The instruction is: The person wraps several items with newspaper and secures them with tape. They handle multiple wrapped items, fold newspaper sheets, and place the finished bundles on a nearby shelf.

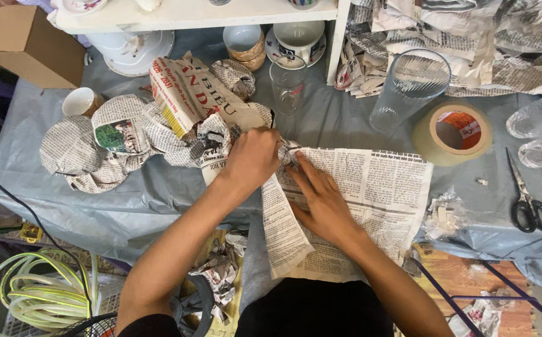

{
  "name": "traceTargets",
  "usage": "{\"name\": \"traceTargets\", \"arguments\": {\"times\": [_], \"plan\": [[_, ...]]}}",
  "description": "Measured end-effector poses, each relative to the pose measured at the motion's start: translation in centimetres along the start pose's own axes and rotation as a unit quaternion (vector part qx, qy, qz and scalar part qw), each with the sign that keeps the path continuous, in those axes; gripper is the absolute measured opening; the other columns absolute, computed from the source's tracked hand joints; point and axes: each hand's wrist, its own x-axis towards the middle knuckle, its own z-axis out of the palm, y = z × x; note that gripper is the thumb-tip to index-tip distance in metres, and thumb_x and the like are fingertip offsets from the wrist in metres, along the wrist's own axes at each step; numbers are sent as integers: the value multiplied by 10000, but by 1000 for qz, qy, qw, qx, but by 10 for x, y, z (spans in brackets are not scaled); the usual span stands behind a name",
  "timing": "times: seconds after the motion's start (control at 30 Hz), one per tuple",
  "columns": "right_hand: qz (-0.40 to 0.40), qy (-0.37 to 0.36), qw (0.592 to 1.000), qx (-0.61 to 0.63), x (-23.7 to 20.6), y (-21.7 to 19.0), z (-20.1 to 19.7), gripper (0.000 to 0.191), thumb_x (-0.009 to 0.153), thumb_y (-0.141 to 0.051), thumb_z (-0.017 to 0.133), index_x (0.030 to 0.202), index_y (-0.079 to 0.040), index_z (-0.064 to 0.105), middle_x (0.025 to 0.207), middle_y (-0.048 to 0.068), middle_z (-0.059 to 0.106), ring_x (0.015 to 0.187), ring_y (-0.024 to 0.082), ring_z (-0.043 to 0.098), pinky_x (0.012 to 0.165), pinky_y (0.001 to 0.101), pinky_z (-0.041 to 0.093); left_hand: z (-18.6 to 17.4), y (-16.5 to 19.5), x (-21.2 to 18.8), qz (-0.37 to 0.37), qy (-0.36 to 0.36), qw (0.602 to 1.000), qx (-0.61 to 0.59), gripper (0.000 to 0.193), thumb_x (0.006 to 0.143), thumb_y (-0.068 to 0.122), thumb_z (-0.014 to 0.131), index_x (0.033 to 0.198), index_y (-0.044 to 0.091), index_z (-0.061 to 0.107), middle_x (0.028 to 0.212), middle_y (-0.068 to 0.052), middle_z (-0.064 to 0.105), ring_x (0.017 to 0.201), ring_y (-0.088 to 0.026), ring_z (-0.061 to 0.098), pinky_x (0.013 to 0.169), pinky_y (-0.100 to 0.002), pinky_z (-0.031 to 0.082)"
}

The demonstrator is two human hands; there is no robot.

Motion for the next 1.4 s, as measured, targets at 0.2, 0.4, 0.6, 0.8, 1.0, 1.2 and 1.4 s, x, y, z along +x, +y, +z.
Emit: {"name": "traceTargets", "arguments": {"times": [0.2, 0.4, 0.6, 0.8, 1.0, 1.2, 1.4], "plan": [[6, -11, 1000, -3, 0, -1, 1, 752, 834, -233, 755, 1495, -48, 447, 1666, 168, 221, 1393, 391, 421, 1147, 478, 337, -3, -1, 2, -14, -18, 1000, -2, 59, 785, -44, 645, 817, -44, 695, 821, -264, 704, 781, -452, 710, 731, -512, 569], [8, -20, 1000, 0, 1, -1, 2, 778, 818, -217, 771, 1497, -41, 434, 1671, 156, 193, 1408, 383, 402, 1152, 479, 324, -10, 1, 2, -32, -22, 999, -18, 77, 790, -34, 658, 837, -37, 719, 820, -271, 705, 793, -453, 706, 725, -511, 563], [8, -16, 1000, -2, -1, 1, 2, 763, 826, -219, 756, 1496, -35, 439, 1676, 162, 214, 1409, 382, 410, 1157, 471, 333, -13, 3, 2, -24, 0, 999, -37, 58, 826, -5, 670, 834, -34, 719, 824, -263, 708, 797, -455, 701, 724, -512, 559], [8, -3, 1000, -9, 1, 1, 4, 740, 847, -265, 756, 1486, -46, 454, 1653, 180, 241, 1404, 399, 415, 1148, 488, 333, -18, 0, 0, -28, 24, 998, -56, 71, 842, 6, 665, 862, -28, 724, 813, -254, 711, 783, -446, 703, 703, -504, 557], [2, 32, 999, 32, 1, 0, 4, 707, 860, -296, 771, 1469, -67, 495, 1612, 189, 342, 1398, 396, 447, 1133, 492, 362, -28, 4, -6, -19, 60, 993, -104, 61, 870, 22, 687, 893, -30, 710, 819, -226, 725, 755, -399, 726, 681, -452, 567], [87, 107, 949, 284, 8, 14, 4, 448, 912, -241, 796, 1278, -76, 597, 1415, 119, 628, 1278, 254, 632, 1093, 406, 498, -38, 16, -19, 0, 78, 982, -175, 74, 905, 27, 691, 951, -27, 674, 852, -194, 740, 767, -318, 761, 679, -394, 589], [120, 192, 894, 387, 22, 18, 15, 194, 971, -102, 739, 1138, -7, 715, 1087, 80, 741, 990, 124, 681, 866, 260, 558, -44, 29, -31, 15, 72, 976, -206, 185, 933, 54, 692, 1099, -22, 664, 988, -182, 736, 838, -293, 769, 725, -377, 600]]}}
